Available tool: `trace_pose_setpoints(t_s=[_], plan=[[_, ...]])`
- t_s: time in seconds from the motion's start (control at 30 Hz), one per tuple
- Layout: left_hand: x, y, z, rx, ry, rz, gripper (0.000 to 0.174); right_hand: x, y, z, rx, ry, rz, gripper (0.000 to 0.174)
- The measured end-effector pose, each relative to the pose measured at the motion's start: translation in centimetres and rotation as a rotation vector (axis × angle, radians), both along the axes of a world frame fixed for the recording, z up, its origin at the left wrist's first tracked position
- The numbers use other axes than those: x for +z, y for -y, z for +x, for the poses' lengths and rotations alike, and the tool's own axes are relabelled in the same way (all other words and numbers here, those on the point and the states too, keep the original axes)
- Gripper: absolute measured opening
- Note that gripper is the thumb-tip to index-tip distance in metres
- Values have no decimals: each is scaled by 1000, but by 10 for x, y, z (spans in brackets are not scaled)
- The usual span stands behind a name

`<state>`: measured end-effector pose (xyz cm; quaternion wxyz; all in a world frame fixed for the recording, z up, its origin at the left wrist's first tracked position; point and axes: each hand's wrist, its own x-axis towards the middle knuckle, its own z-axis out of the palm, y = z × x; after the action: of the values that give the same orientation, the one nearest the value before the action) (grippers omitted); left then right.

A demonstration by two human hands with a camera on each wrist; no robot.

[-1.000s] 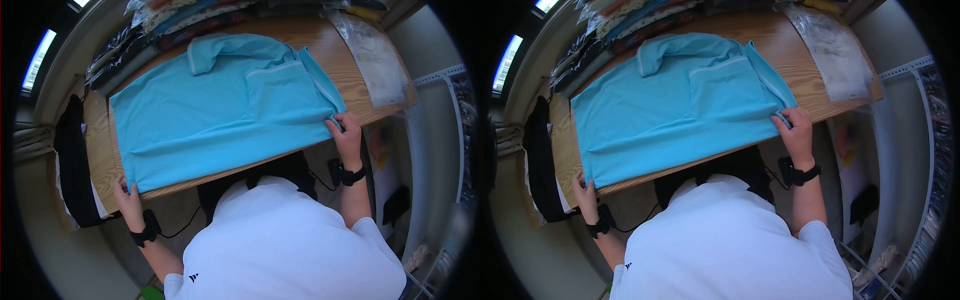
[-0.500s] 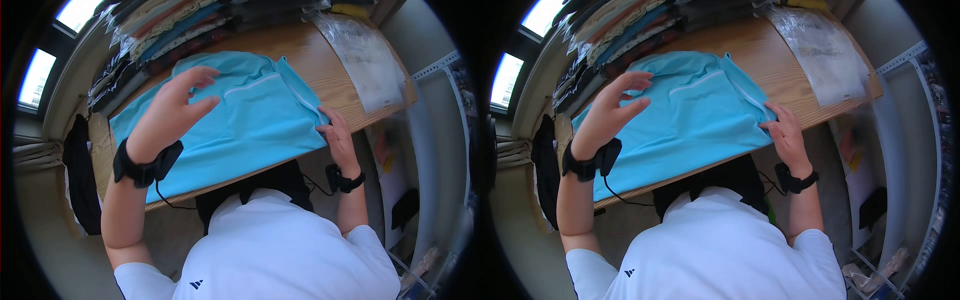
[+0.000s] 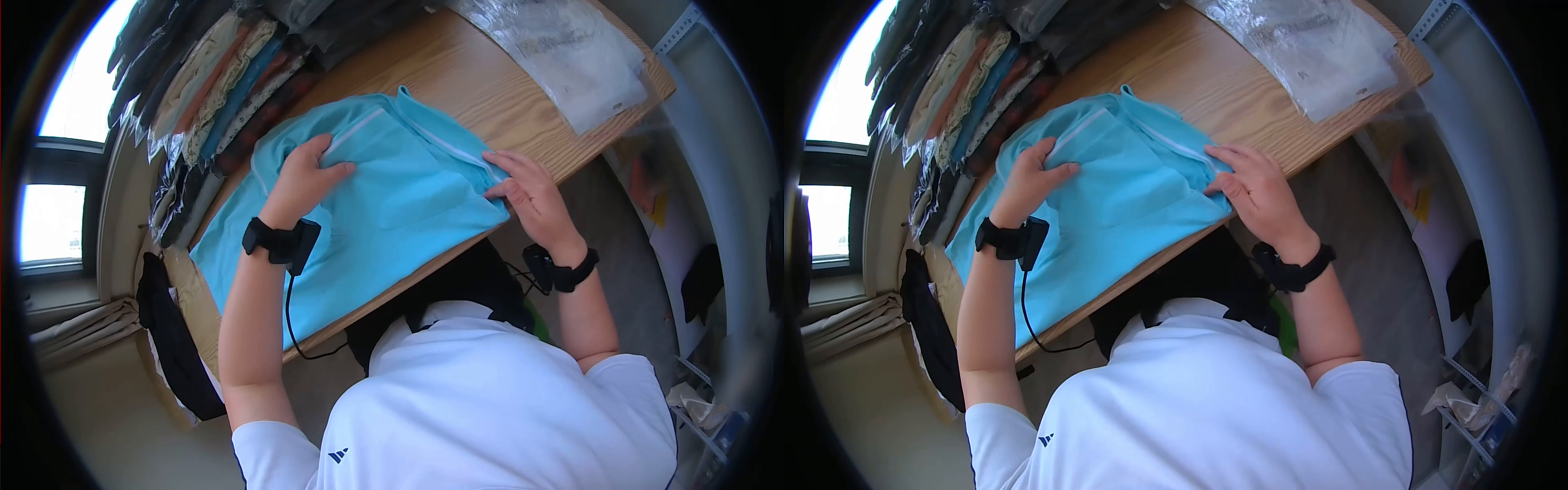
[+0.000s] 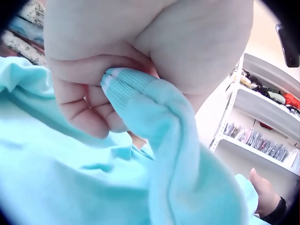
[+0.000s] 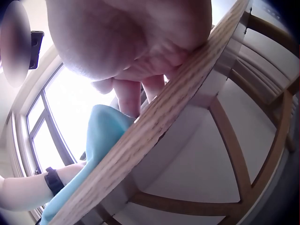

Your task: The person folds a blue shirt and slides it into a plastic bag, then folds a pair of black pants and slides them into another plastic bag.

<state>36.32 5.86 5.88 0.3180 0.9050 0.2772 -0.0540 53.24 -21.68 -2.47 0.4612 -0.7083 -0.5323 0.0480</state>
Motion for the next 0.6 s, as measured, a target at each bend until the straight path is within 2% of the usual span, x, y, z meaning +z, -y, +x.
trace_pose_setpoints(t_s=[0.07, 0.1, 0.13, 0.2, 0.33, 0.4, 0.47, 0.6], plan=[[-4, -7, -8, 167, 218, -148, 31, -3, 0, 1, -5, -20, -2, 39], [-9, -14, -10, 143, 259, -85, 35, -4, 0, 1, -8, -33, -4, 39], [-14, -18, -12, 146, 258, -85, 35, -5, 0, 1, -5, -34, -5, 39], [-22, -24, -14, 115, 234, 128, 32, -4, -1, 0, -28, -74, -3, 35], [-28, -26, -14, 128, 203, 144, 33, 0, 1, -1, 25, 99, -25, 28], [-21, -21, -17, 260, 213, 44, 38, 5, -3, -7, -43, 103, -50, 24], [-14, -27, -35, 165, 419, 216, 42, 2, -4, -3, -21, 80, -50, 22], [50, -2, -95, 189, 389, 271, 33, 3, -6, -3, -6, 65, -65, 21]])
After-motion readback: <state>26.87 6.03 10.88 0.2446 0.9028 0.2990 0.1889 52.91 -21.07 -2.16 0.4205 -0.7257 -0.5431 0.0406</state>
